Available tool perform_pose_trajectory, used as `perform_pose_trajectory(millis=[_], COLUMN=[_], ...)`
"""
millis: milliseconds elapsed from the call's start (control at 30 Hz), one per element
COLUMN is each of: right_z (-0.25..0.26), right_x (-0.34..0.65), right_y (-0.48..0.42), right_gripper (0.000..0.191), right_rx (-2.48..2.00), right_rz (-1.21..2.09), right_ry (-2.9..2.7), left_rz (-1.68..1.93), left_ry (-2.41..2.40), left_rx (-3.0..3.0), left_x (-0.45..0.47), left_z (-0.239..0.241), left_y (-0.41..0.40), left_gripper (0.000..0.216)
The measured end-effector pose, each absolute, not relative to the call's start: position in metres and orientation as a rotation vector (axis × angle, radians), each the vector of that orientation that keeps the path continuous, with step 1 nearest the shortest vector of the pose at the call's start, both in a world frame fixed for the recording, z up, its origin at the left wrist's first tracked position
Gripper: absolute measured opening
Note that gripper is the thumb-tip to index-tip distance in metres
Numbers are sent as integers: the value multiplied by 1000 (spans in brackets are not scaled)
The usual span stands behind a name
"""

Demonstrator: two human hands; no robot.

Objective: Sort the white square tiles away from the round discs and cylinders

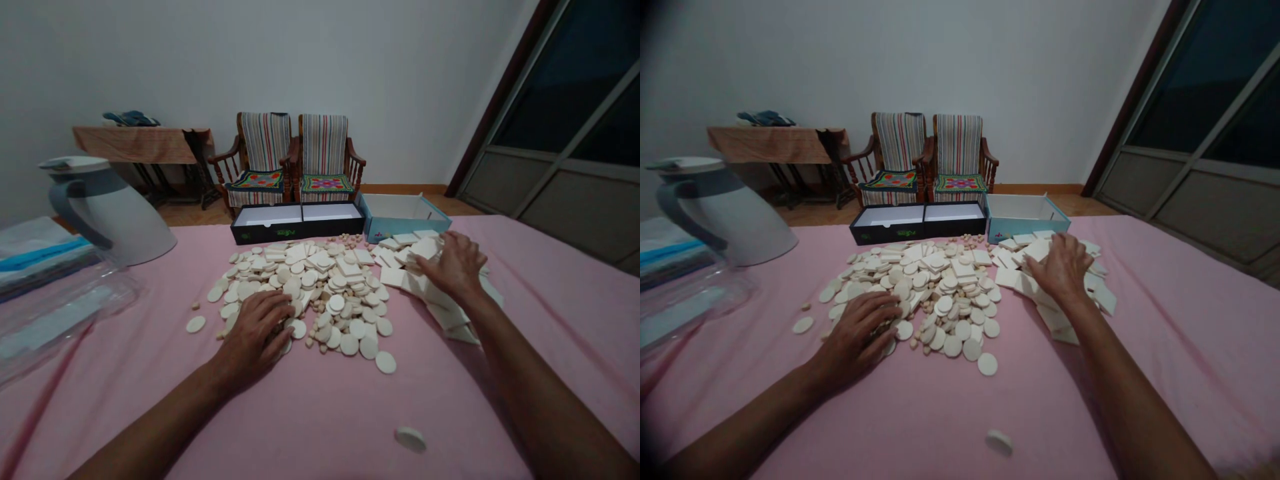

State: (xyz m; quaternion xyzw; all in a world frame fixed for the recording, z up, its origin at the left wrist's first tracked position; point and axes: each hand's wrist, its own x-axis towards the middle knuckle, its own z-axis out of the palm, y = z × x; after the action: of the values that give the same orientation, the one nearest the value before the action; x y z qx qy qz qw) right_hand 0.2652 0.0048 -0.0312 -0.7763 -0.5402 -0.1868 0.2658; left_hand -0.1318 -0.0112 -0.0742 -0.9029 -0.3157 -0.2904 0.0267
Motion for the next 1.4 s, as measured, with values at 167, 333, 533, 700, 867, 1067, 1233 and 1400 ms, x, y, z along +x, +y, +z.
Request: perform_pose_trajectory(millis=[167, 333, 533, 700, 867, 1067, 1233, 1400], right_z=[-21, -17, -12, -9, -26, -53, -65, -72], right_x=[235, 212, 209, 204, 215, 229, 233, 233], right_y=[-13, -20, -38, -45, -37, -43, -47, -46], right_gripper=[25, 24, 15, 10, 15, 14, 16, 17], right_rx=[-1636, -1556, -1483, -1523, -1647, -1668, -1587, -1549], right_rz=[-290, 249, 902, 876, 659, 598, 621, 594], right_ry=[-1691, -1911, -2367, -2547, -2420, -2243, -2104, -2061], left_rz=[-919, -934, -950, -968, -970, -822, -686, -526], left_ry=[-879, -826, -803, -795, -773, -714, -561, -367], left_rx=[-2724, -2698, -2707, -2712, -2749, -2910, -3027, -3156], left_x=[-130, -129, -127, -127, -118, -94, -65, -22], left_z=[-71, -70, -71, -71, -65, -55, -52, -48], left_y=[-11, -12, -11, -9, -17, -39, -62, -88], left_gripper=[27, 27, 25, 24, 24, 20, 20, 25])
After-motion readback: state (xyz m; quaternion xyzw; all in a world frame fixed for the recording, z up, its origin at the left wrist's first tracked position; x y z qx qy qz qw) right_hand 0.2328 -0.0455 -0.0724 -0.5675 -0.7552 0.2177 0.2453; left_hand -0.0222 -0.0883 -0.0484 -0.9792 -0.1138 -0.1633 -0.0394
